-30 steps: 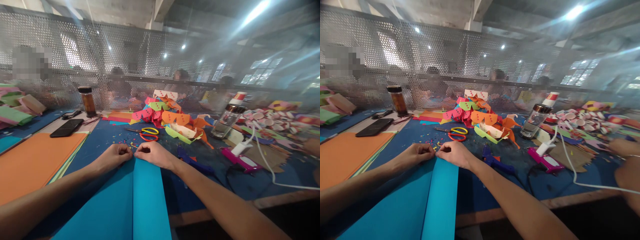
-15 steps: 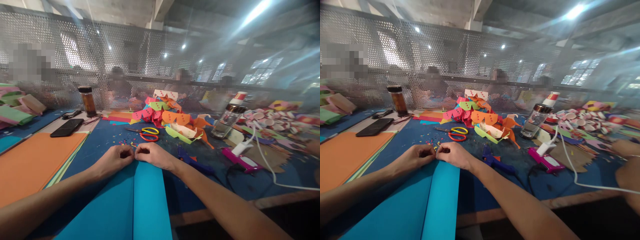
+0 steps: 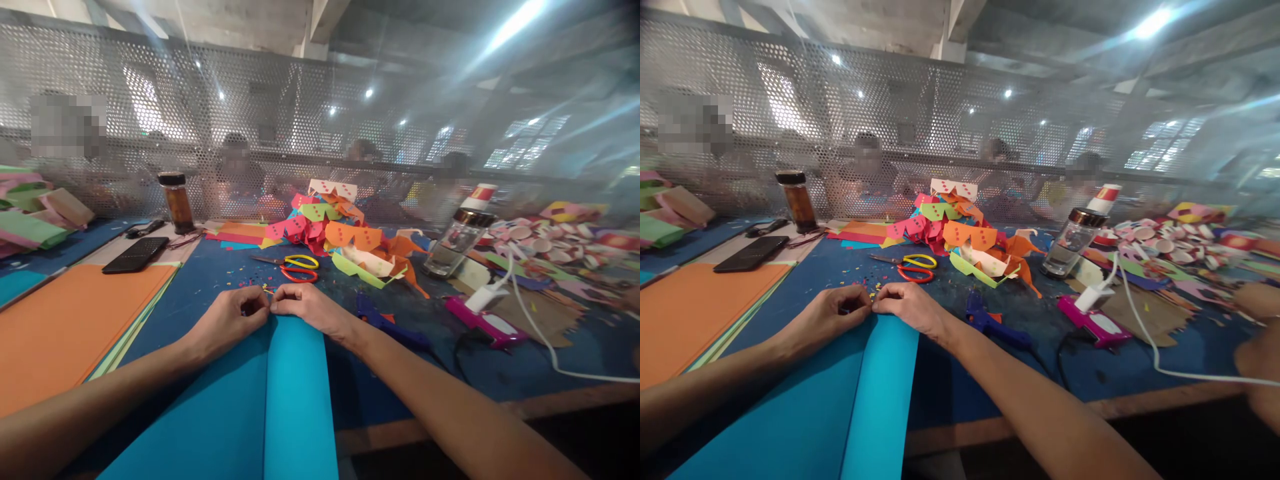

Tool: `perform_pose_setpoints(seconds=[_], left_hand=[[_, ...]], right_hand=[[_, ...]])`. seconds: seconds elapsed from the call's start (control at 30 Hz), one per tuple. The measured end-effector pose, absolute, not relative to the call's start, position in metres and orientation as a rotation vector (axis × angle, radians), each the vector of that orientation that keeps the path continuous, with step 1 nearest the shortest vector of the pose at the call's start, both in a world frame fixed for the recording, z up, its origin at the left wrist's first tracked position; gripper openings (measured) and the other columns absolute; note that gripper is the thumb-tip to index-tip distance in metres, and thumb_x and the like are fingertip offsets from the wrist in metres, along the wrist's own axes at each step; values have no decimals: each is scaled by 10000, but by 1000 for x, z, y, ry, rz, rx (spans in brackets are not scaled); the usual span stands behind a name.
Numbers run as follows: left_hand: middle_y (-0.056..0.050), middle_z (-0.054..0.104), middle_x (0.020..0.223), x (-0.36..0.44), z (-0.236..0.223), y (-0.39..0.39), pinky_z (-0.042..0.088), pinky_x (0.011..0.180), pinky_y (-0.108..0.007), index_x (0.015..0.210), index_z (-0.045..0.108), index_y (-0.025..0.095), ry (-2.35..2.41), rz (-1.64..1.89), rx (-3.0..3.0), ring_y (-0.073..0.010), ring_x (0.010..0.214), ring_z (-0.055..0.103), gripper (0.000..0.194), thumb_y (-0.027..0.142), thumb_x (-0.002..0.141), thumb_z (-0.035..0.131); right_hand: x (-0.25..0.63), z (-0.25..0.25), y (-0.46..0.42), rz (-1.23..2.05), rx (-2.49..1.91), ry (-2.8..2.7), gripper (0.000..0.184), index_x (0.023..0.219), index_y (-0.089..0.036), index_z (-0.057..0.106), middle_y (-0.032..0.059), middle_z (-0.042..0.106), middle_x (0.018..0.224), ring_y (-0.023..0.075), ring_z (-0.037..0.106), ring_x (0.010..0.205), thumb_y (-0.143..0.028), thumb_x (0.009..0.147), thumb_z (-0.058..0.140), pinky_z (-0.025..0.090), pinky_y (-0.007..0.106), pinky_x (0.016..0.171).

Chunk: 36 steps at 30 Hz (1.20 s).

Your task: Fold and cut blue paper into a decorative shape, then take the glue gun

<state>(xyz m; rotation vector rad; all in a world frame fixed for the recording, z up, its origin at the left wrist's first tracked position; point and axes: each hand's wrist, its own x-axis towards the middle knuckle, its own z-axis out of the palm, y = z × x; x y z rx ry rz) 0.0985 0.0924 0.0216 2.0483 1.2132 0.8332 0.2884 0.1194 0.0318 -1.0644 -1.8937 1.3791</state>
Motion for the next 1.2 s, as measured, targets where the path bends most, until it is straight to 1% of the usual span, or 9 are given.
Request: perform_pose_setpoints(seconds=[0.47, 0.57, 0.67, 0.9, 1.07, 1.2], left_hand=[[52, 545, 611, 101, 19, 91, 363, 572, -227, 736, 582, 200, 1273, 912, 2114, -128, 602, 506, 116, 241, 822, 517], [54, 540, 611, 100, 19, 93, 359, 571, -229, 729, 582, 198, 1291, 912, 2104, -127, 605, 505, 120, 241, 820, 516], [52, 542, 624, 100, 19, 94, 365, 577, -229, 730, 580, 196, 1274, 905, 2084, -129, 620, 512, 119, 237, 818, 512], [46, 549, 620, 102, 18, 91, 359, 574, -234, 731, 586, 191, 1263, 875, 2116, -126, 600, 493, 112, 239, 802, 514], [57, 506, 593, 105, 18, 89, 330, 551, -231, 708, 558, 194, 1277, 901, 2154, -115, 566, 469, 106, 229, 794, 508], [61, 513, 596, 105, 21, 89, 340, 558, -229, 715, 559, 197, 1310, 925, 2138, -119, 577, 485, 112, 243, 802, 506]], right_hand=[[288, 27, 120, 1445, -1088, -1811, 34, 751, -194, 648, -39, 581, 701, 126, 511, 674, -229, 753, 647, 373, 242, 644], [286, 28, 118, 1375, -1078, -1846, 67, 749, -183, 635, -33, 574, 701, 130, 513, 686, -241, 783, 637, 372, 248, 647], [284, 30, 116, 1281, -1088, -1904, 64, 746, -171, 630, -27, 569, 704, 128, 506, 695, -207, 795, 612, 363, 248, 648], [283, 31, 114, 1182, -1060, -1982, 42, 713, -181, 599, -42, 554, 684, 122, 496, 681, -152, 742, 591, 356, 243, 648], [284, 29, 116, 1264, -1079, -1927, 42, 730, -175, 608, -42, 546, 685, 121, 493, 683, -157, 744, 573, 352, 238, 639], [283, 28, 116, 1292, -1106, -1910, 46, 760, -169, 606, -31, 555, 698, 126, 502, 684, -197, 788, 581, 360, 238, 629]])
